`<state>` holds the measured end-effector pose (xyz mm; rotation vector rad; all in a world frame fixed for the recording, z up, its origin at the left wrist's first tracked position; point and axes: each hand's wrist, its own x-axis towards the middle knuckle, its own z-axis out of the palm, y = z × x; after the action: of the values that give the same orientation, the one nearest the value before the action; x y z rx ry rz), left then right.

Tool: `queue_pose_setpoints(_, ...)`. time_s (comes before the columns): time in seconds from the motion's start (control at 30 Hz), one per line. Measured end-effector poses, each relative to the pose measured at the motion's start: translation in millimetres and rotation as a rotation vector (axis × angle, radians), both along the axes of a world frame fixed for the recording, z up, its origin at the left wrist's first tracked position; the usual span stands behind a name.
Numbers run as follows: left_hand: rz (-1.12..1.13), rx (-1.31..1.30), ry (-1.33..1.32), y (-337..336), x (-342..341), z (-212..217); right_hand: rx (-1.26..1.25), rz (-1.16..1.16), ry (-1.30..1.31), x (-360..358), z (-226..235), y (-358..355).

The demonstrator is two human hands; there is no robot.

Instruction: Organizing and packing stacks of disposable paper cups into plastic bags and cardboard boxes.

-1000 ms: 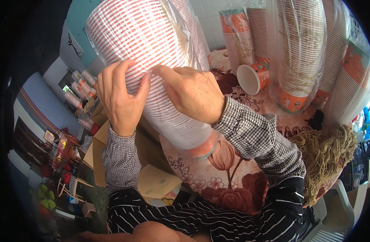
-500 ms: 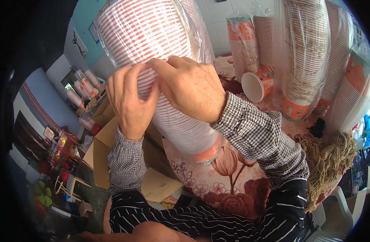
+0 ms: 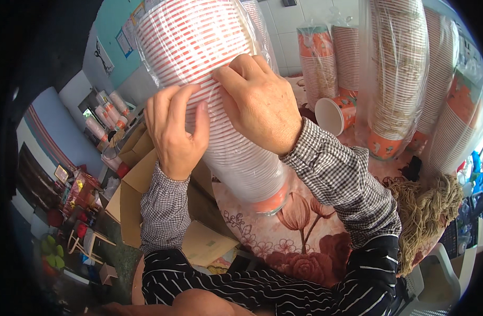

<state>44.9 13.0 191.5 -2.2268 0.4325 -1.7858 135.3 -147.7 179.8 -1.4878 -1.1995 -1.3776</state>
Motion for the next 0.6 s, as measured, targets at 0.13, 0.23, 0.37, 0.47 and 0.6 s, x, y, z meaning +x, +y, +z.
queue_pose_setpoints(0.13,-0.054,0.028,-0.068,6,-1,6,0.009,0.013,-0.008,-1,1,1)
queue_pose_setpoints(0.23,-0.083,0.024,-0.118,9,0,15,-0.003,0.003,-0.002,-1,1,1)
queue_pose_setpoints(0.37,-0.118,0.054,-0.151,8,2,26,-0.007,0.004,0.000,-1,1,-1)
queue_pose_setpoints(0.47,-0.124,0.155,-0.141,9,3,30,-0.029,0.003,0.026,-5,1,-3)
queue_pose_setpoints(0.6,-0.099,0.132,-0.104,11,6,27,-0.049,-0.004,0.047,-7,2,-4)
